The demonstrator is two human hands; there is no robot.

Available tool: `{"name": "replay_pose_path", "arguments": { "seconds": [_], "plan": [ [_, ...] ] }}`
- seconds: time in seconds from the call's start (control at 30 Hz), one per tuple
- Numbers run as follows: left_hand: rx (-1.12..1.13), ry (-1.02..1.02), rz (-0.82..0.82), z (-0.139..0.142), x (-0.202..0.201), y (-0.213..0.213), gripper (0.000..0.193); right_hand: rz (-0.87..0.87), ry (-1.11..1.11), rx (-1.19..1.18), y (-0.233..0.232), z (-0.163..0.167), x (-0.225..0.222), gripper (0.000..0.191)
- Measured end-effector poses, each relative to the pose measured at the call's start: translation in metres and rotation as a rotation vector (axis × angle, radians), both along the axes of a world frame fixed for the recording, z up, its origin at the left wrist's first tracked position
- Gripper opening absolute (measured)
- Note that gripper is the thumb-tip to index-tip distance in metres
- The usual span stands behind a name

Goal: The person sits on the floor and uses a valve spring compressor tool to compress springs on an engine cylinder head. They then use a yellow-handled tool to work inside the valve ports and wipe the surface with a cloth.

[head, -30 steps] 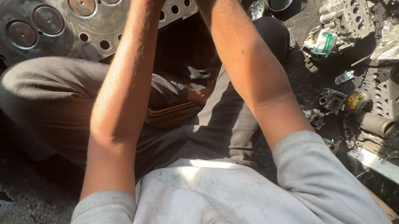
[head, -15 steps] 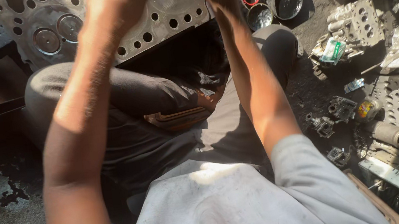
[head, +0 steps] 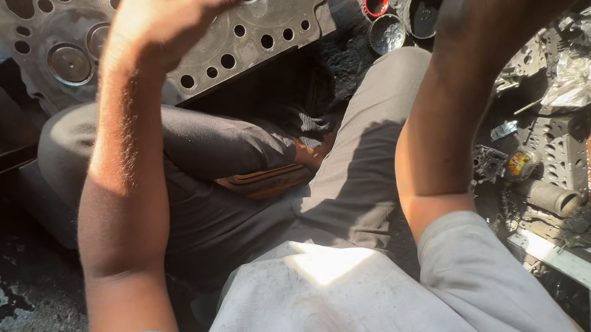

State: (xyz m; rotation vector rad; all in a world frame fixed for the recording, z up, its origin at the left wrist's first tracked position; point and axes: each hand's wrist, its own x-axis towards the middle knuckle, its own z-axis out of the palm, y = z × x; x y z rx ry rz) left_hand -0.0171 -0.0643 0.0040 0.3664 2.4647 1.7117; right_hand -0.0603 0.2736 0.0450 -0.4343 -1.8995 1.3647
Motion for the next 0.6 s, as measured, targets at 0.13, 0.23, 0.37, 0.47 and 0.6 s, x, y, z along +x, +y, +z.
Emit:
{"name": "replay_pose_path", "arguments": {
  "seconds": [0.13,0.23,0.37,0.47,0.6],
  "plan": [
    [0.725,-0.014,-0.158,0.011,0.008,0.027,0.023,0.191,-0.329,-0.329,-0.019,-0.027,0.028,0.043],
    [0.984,-0.169,-0.061,-0.002,0.009,0.041,0.023,0.556,-0.257,-0.702,-0.039,-0.048,0.044,0.041],
    [0.944,-0.155,-0.052,-0.013,0.01,0.041,0.024,1.047,-0.18,-1.014,-0.054,-0.063,0.054,0.04],
    [0.884,-0.087,-0.035,-0.005,0.013,0.038,0.012,0.843,-0.301,-0.671,-0.05,-0.068,0.056,0.028],
    [0.693,-0.11,0.291,0.022,0.011,0.021,0.003,0.761,-0.332,0.263,-0.025,-0.079,0.054,0.024]
  ]
}}
